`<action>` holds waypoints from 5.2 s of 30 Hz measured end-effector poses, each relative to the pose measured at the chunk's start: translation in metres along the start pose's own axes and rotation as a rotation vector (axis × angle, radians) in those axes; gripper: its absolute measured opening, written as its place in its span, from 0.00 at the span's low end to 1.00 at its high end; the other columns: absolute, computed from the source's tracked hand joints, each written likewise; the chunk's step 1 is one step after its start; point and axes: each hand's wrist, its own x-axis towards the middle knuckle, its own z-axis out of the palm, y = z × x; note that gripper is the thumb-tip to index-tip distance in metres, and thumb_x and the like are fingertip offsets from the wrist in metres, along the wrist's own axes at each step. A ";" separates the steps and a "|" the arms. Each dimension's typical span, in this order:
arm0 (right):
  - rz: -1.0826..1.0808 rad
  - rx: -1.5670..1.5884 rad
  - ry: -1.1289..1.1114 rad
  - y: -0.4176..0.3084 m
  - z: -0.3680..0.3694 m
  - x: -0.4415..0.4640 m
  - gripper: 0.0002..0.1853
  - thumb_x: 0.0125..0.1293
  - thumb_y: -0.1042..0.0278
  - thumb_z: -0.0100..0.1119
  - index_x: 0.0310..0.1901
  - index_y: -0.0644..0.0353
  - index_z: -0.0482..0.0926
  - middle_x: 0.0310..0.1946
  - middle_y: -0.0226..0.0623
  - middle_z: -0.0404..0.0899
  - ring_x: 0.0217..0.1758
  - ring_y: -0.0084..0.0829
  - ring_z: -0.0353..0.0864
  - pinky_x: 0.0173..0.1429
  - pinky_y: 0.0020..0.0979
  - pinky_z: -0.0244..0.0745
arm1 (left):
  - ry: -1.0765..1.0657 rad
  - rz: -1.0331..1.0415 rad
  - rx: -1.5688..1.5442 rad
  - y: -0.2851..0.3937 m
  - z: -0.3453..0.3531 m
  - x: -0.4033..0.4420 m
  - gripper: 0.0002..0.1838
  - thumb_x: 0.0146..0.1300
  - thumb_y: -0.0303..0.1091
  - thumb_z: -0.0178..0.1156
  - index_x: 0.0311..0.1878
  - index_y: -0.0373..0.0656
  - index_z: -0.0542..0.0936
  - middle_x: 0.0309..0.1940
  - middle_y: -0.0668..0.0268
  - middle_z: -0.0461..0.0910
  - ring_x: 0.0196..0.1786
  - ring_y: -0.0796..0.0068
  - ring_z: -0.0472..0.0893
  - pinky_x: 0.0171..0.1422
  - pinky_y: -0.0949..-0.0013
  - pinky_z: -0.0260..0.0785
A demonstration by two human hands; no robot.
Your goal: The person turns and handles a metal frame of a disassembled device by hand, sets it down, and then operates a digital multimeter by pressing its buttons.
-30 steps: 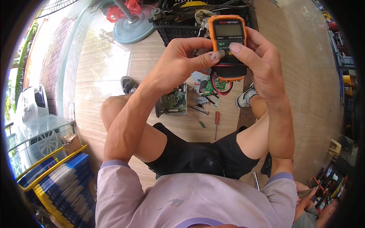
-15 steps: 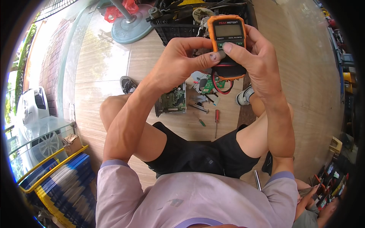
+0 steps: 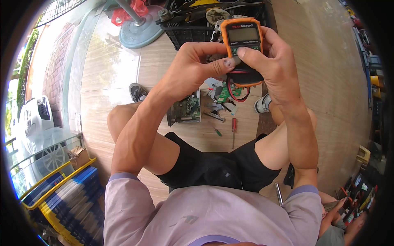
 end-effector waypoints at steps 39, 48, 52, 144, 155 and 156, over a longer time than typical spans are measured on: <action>0.003 0.125 -0.168 -0.004 -0.016 0.003 0.19 0.69 0.71 0.59 0.60 0.70 0.81 0.47 0.36 0.87 0.50 0.23 0.84 0.58 0.27 0.78 | 0.004 0.004 -0.058 0.007 -0.005 -0.008 0.18 0.71 0.36 0.70 0.58 0.33 0.85 0.43 0.65 0.88 0.45 0.79 0.84 0.54 0.71 0.78; -0.001 0.115 -0.185 -0.004 -0.017 0.004 0.20 0.70 0.71 0.58 0.60 0.70 0.81 0.48 0.38 0.87 0.51 0.24 0.84 0.59 0.26 0.78 | 0.004 0.003 -0.042 0.007 -0.006 -0.008 0.19 0.71 0.38 0.70 0.57 0.34 0.86 0.41 0.66 0.88 0.44 0.80 0.83 0.52 0.71 0.77; -0.009 0.122 -0.189 -0.004 -0.017 0.004 0.20 0.70 0.71 0.58 0.61 0.70 0.81 0.49 0.38 0.87 0.52 0.24 0.84 0.60 0.27 0.77 | 0.015 0.005 -0.036 0.006 -0.006 -0.008 0.18 0.71 0.38 0.70 0.57 0.34 0.86 0.41 0.66 0.88 0.43 0.80 0.83 0.51 0.71 0.77; -0.103 0.058 -0.068 0.003 0.005 -0.003 0.28 0.64 0.78 0.60 0.66 0.72 0.72 0.55 0.40 0.82 0.58 0.27 0.81 0.65 0.30 0.75 | 0.021 0.069 0.006 -0.008 -0.006 -0.003 0.23 0.80 0.47 0.58 0.61 0.35 0.84 0.41 0.72 0.83 0.44 0.83 0.80 0.49 0.71 0.80; -0.067 0.023 -0.050 0.002 0.007 -0.005 0.34 0.61 0.76 0.56 0.70 0.76 0.67 0.58 0.45 0.80 0.60 0.30 0.81 0.66 0.30 0.76 | 0.013 0.080 0.002 -0.014 -0.006 -0.002 0.23 0.80 0.47 0.58 0.60 0.35 0.84 0.41 0.70 0.84 0.45 0.83 0.81 0.49 0.70 0.81; -0.066 0.022 -0.042 0.002 0.007 -0.005 0.34 0.61 0.76 0.56 0.70 0.76 0.67 0.58 0.45 0.80 0.59 0.30 0.81 0.66 0.30 0.76 | 0.020 0.081 -0.003 -0.016 -0.006 -0.001 0.23 0.80 0.47 0.58 0.60 0.35 0.84 0.41 0.70 0.85 0.45 0.83 0.81 0.49 0.70 0.81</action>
